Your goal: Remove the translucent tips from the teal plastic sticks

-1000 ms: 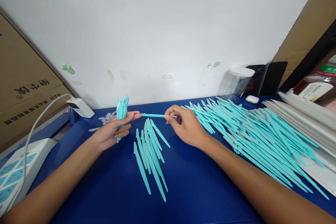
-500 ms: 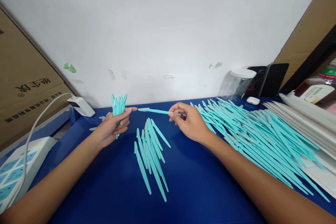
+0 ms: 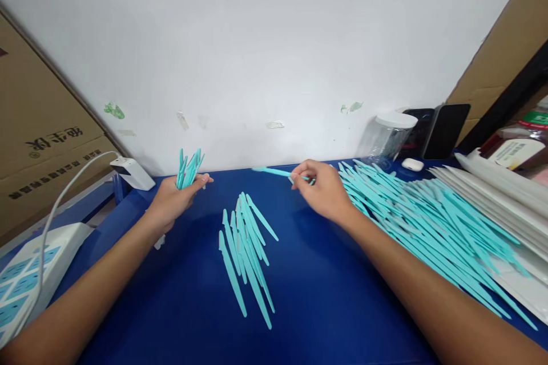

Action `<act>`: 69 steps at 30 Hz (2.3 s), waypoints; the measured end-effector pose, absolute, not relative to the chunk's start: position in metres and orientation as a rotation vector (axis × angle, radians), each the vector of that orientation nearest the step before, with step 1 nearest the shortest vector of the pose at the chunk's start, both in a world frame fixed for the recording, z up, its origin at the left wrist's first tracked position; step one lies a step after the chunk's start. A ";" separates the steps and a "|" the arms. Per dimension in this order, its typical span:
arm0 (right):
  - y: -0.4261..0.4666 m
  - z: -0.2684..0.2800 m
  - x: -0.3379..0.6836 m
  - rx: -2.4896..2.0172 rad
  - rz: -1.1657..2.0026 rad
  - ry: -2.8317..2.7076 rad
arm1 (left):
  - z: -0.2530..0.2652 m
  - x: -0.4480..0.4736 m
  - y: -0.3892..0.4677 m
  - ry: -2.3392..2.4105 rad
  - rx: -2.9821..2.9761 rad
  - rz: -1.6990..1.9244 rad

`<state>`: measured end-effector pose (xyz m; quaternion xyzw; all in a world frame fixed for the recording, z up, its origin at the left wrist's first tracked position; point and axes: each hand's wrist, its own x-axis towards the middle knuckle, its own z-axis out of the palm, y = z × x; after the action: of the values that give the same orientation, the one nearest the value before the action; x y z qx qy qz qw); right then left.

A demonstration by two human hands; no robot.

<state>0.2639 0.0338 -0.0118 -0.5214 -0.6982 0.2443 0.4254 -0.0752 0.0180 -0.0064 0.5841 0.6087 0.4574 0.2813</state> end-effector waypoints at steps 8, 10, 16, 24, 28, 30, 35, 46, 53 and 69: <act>0.044 -0.009 0.298 -2.025 -0.007 -2.076 | 0.000 -0.124 0.031 2.420 2.165 0.723; 0.042 -0.007 0.299 -2.064 0.027 -2.137 | -0.006 -0.124 0.033 2.407 2.264 0.669; 0.030 -0.010 0.277 -1.779 0.079 -2.203 | -0.024 -0.120 0.038 2.132 2.463 0.406; -0.002 -0.033 0.234 -1.263 0.466 -2.348 | -0.020 -0.117 0.038 2.081 2.442 0.350; 0.004 -0.032 0.243 -1.318 0.550 -2.358 | -0.021 -0.115 0.039 1.927 2.466 0.435; 0.008 -0.029 0.247 -1.354 0.555 -2.336 | -0.023 -0.114 0.040 1.901 2.481 0.430; 0.004 -0.029 0.240 -1.436 0.500 -2.232 | -0.025 -0.108 0.038 1.917 2.518 0.368; 0.009 -0.029 0.248 -1.371 0.650 -2.196 | -0.016 -0.085 0.030 1.597 2.142 0.819; 0.010 -0.022 0.247 -1.142 0.844 -1.983 | -0.014 -0.071 0.021 1.405 1.933 0.947; 0.008 -0.018 0.246 -1.129 0.845 -1.971 | -0.012 -0.065 0.015 1.366 1.890 0.923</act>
<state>0.2458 0.0085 -0.0176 -0.4362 -0.7615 0.3265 0.3512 -0.0649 0.0148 -0.0120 0.7162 0.5176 0.3497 0.3113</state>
